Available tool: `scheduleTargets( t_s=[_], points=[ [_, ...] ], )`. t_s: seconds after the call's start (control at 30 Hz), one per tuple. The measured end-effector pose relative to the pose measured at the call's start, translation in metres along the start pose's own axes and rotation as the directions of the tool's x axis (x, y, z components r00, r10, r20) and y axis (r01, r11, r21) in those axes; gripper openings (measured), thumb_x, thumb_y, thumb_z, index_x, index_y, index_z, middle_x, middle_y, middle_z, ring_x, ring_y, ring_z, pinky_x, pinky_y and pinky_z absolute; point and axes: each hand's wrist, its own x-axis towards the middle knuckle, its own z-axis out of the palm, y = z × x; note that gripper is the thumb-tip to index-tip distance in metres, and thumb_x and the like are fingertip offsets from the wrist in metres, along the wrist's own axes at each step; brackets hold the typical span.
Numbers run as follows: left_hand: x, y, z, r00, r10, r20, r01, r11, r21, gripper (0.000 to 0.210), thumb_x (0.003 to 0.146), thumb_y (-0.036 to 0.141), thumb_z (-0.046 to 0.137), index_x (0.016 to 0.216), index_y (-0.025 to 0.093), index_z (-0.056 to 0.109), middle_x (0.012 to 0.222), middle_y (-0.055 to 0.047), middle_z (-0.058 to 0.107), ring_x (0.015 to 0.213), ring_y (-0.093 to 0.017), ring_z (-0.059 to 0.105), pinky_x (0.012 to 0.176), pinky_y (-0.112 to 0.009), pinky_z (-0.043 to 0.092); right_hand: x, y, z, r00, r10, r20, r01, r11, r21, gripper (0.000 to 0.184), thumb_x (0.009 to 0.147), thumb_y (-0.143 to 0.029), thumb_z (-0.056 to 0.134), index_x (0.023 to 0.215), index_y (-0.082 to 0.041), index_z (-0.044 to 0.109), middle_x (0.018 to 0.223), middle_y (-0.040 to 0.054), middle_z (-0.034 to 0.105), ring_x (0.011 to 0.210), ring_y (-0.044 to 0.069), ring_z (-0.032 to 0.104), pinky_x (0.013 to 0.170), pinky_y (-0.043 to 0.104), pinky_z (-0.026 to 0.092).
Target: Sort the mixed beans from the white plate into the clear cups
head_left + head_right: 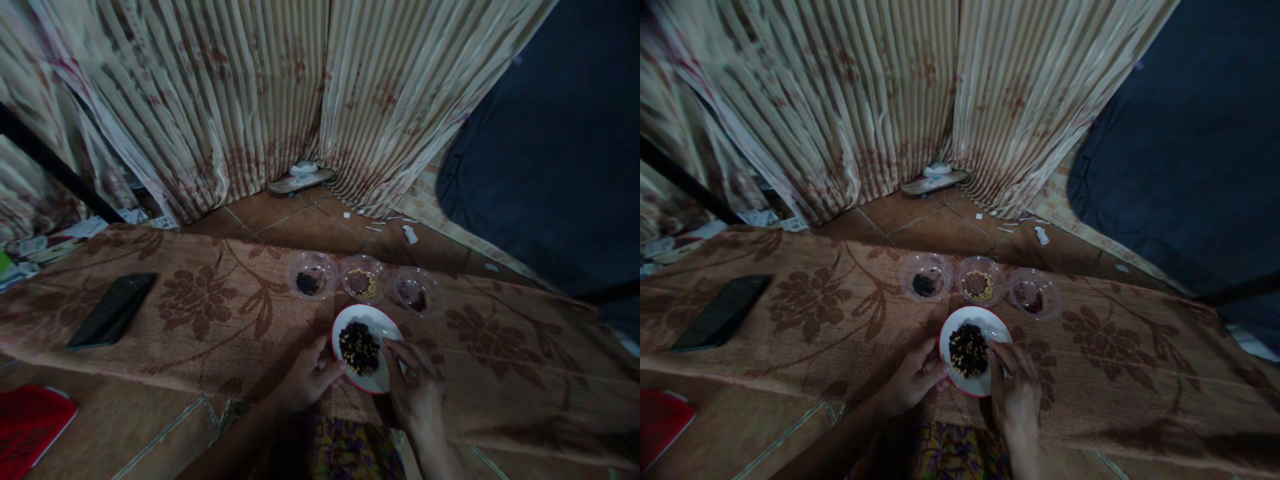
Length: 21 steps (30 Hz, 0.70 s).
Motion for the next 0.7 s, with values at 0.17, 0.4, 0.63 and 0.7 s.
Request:
scheduleTargets(
  t_s=[0.17, 0.4, 0.63, 0.7],
  points=[
    [-0.0010, 0.0026, 0.0008, 1.000, -0.009, -0.014, 0.009, 1.000, -0.017, 0.050, 0.082, 0.048, 0.066, 0.118, 0.016, 0.052, 0.075, -0.001, 0.064, 0.061, -0.014, 0.061, 0.059, -0.026, 0.051, 0.0012, -0.0008, 0.0026, 1.000, -0.003, 0.011, 0.004, 0.999, -0.031, 0.026, 0.093, -0.036, 0.053, 0.094, -0.021, 0.074, 0.092, 0.0070, 0.073, 0.086, 0.020, 0.065, 0.076, 0.033, 0.051],
    [-0.0006, 0.0031, 0.0015, 1.000, -0.014, -0.017, 0.014, 1.000, -0.008, 0.048, 0.082, 0.047, 0.066, 0.116, 0.016, 0.053, 0.069, 0.001, 0.063, 0.058, -0.012, 0.059, 0.056, -0.024, 0.049, 0.0032, -0.0003, 0.0044, 0.999, -0.047, -0.002, 0.047, 0.997, -0.054, 0.027, 0.094, -0.034, 0.052, 0.094, -0.020, 0.074, 0.090, 0.0071, 0.073, 0.083, 0.020, 0.065, 0.074, 0.031, 0.051],
    [-0.0008, 0.0021, 0.0011, 1.000, -0.017, -0.014, 0.017, 1.000, -0.002, 0.047, 0.082, 0.047, 0.065, 0.115, 0.016, 0.053, 0.070, 0.001, 0.063, 0.059, -0.013, 0.060, 0.057, -0.024, 0.049, 0.0026, 0.0012, 0.0052, 0.999, -0.054, -0.008, 0.053, 0.997, -0.050, 0.024, 0.093, -0.033, 0.053, 0.093, -0.021, 0.074, 0.090, 0.0062, 0.073, 0.083, 0.019, 0.065, 0.076, 0.032, 0.050],
    [-0.0010, 0.0033, 0.0014, 1.000, -0.024, -0.013, 0.024, 1.000, -0.001, 0.047, 0.082, 0.048, 0.066, 0.114, 0.016, 0.053, 0.069, 0.001, 0.063, 0.059, -0.013, 0.060, 0.057, -0.025, 0.050, 0.0021, 0.0017, 0.0056, 0.998, -0.055, -0.007, 0.054, 0.997, -0.053, 0.025, 0.093, -0.033, 0.052, 0.093, -0.021, 0.074, 0.090, 0.0065, 0.073, 0.084, 0.020, 0.065, 0.076, 0.032, 0.050]
  ],
)
